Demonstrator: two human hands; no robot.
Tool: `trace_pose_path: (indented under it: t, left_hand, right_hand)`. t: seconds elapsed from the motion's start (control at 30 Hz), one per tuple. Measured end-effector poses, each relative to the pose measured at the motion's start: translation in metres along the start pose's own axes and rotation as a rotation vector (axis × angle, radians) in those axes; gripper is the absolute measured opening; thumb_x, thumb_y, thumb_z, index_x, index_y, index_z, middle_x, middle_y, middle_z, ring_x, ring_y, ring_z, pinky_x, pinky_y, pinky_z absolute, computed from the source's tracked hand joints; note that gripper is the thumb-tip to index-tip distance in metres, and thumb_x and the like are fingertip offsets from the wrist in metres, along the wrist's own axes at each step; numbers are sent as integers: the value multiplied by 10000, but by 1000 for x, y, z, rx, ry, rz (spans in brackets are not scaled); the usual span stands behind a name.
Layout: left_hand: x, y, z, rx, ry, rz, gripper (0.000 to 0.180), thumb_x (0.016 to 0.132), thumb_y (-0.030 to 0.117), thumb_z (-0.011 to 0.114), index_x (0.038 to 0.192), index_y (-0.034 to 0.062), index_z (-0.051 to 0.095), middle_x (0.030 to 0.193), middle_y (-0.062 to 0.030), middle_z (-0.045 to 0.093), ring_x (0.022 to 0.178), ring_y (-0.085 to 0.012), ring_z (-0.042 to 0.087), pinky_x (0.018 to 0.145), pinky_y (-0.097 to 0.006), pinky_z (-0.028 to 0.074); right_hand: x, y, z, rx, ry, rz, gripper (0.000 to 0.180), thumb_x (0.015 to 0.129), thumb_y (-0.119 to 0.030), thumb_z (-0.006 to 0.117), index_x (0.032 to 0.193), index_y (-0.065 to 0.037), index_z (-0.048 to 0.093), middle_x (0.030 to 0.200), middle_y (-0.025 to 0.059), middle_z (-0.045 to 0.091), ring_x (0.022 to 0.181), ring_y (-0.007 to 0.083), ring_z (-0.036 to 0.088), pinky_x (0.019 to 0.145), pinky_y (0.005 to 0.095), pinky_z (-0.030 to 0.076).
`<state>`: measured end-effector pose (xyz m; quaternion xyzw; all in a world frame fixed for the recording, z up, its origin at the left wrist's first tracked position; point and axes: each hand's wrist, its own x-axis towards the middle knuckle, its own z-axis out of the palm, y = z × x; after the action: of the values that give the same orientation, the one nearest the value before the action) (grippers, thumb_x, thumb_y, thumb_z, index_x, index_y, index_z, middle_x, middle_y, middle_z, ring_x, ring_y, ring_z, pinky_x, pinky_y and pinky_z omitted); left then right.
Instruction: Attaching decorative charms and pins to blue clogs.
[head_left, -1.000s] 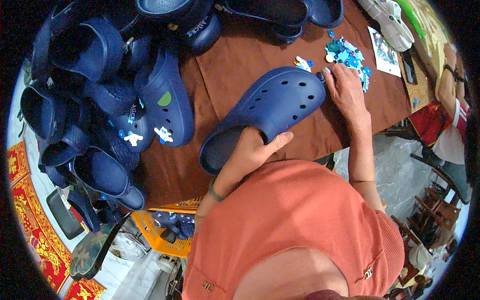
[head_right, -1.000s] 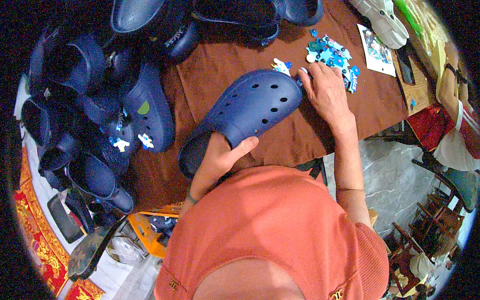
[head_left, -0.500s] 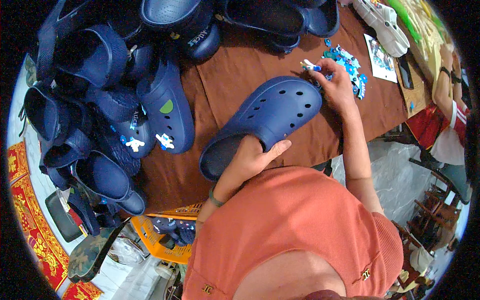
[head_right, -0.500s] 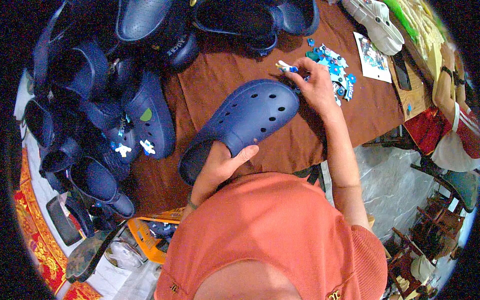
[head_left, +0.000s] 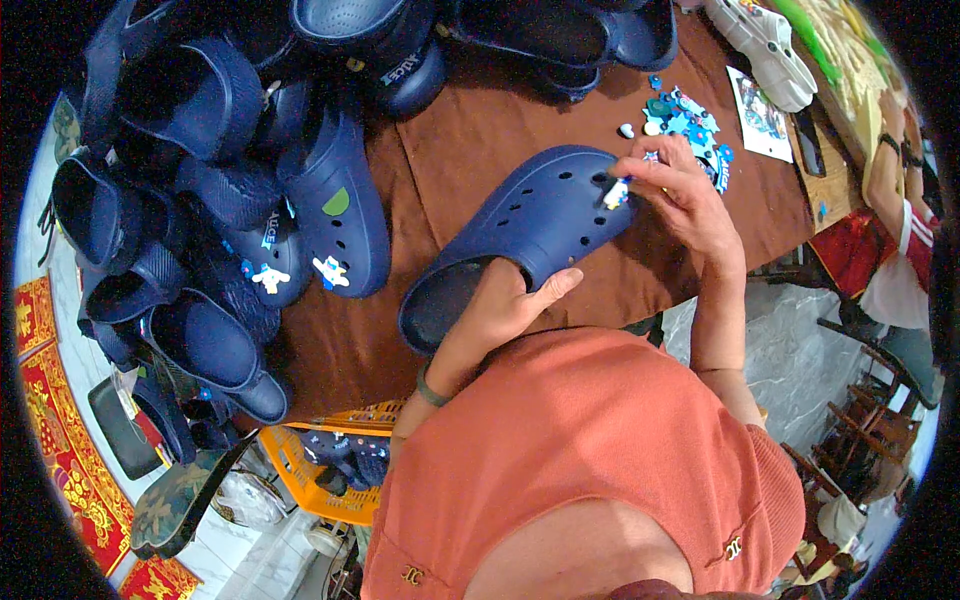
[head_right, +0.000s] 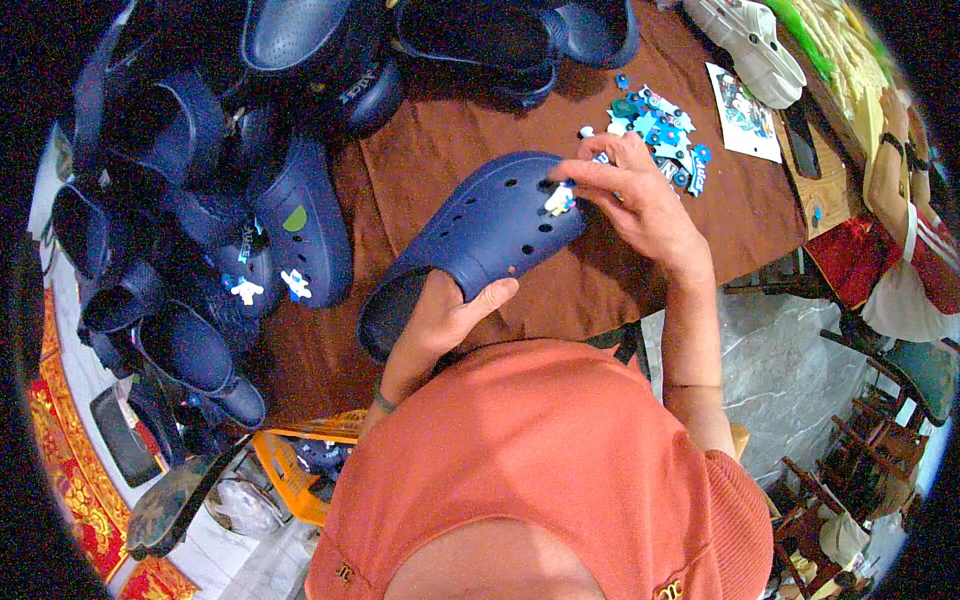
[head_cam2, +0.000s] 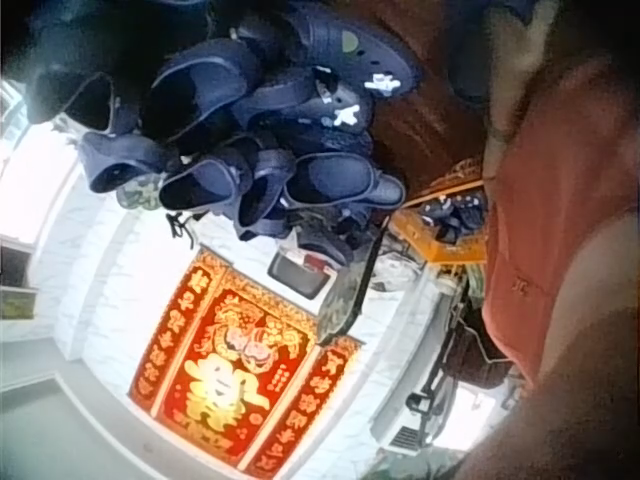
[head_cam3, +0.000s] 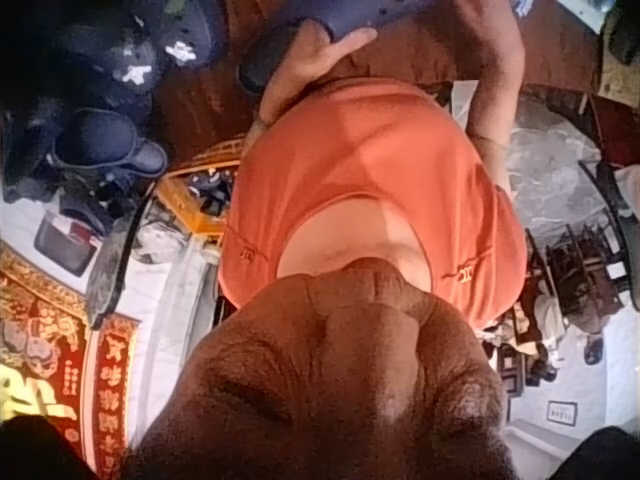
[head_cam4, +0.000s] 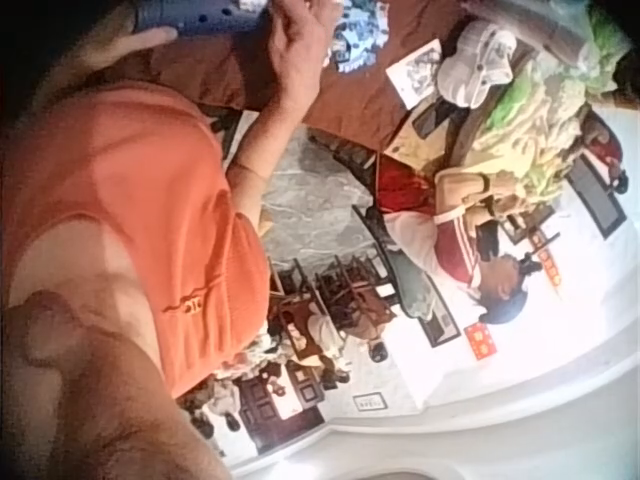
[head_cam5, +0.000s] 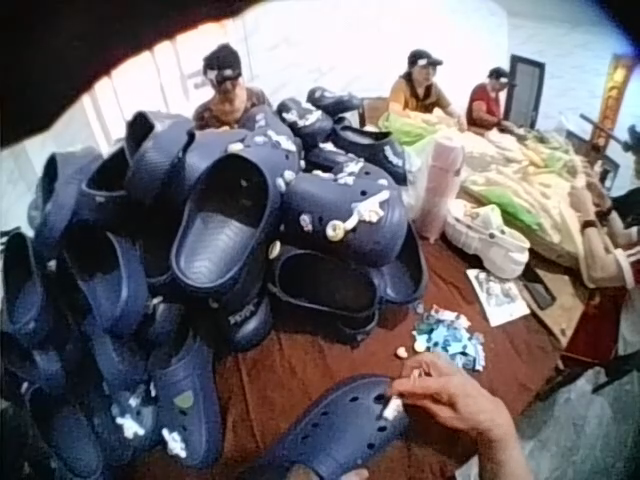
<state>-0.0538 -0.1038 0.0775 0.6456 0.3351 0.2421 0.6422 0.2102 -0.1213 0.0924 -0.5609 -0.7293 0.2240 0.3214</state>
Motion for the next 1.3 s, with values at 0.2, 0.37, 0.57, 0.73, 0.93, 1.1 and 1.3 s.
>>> trace_pose_path:
  t: [0.2, 0.37, 0.57, 0.73, 0.93, 1.1, 1.3]
  left_hand:
    - [-3, -5, -1, -11, -38, -158, 404, 877, 287, 707, 1126, -20, 619, 1040, -139, 649, 958, -251, 614, 879, -364, 470]
    - [-1, -12, 7, -55, 62, 94, 410, 879, 300, 706, 1116, -21, 617, 1014, -144, 666, 954, -270, 630, 863, -376, 484]
    - [-5, -13, 2, -10, -3, -54, 376, 893, 289, 695, 1101, -14, 619, 975, -153, 661, 908, -276, 636, 829, -376, 494]
    - [-4, -13, 4, 21, 8, -31, 370, 895, 302, 691, 1076, -13, 622, 938, -147, 658, 872, -278, 633, 804, -375, 496]
    - [-3, -13, 1, 21, -5, -46, 368, 895, 292, 693, 1107, 0, 625, 998, -121, 659, 924, -244, 623, 843, -362, 490]
    - [-3, -6, -1, 41, -37, -77, 367, 894, 299, 695, 1114, 12, 632, 1028, -93, 662, 958, -203, 618, 876, -346, 482]
    - [-3, -6, 0, 105, -15, -124, 394, 901, 326, 669, 1096, -14, 624, 1001, -201, 664, 938, -357, 638, 836, -422, 493]
  right_hand:
    - [6, -34, 23, -335, -100, -51, 385, 844, -71, 633, 1228, -84, 601, 1159, 160, 538, 1056, 331, 526, 903, 402, 470]
    - [0, -48, 33, -264, -37, -83, 383, 848, -141, 678, 1217, -75, 601, 1179, 158, 528, 1034, 324, 529, 893, 410, 476]
    - [-10, -34, 37, -156, 307, 71, 370, 798, -89, 743, 1136, -24, 608, 1203, 177, 519, 1042, 341, 572, 848, 398, 507]
    - [-11, -5, 37, -270, 307, 54, 286, 809, -90, 737, 1080, -47, 657, 1049, 129, 608, 973, 309, 601, 803, 384, 511]
    - [6, -10, 41, -339, 195, -114, 292, 791, -143, 727, 1079, -116, 685, 1048, 65, 624, 981, 289, 570, 858, 407, 469]
    - [2, -14, 27, -490, 115, -110, 273, 818, -157, 702, 1090, -139, 688, 1064, 29, 628, 1039, 277, 546, 914, 426, 424]
    - [8, -21, 20, -634, 30, -161, 343, 786, -113, 677, 1126, -155, 676, 1123, 7, 616, 1090, 257, 529, 981, 481, 372]
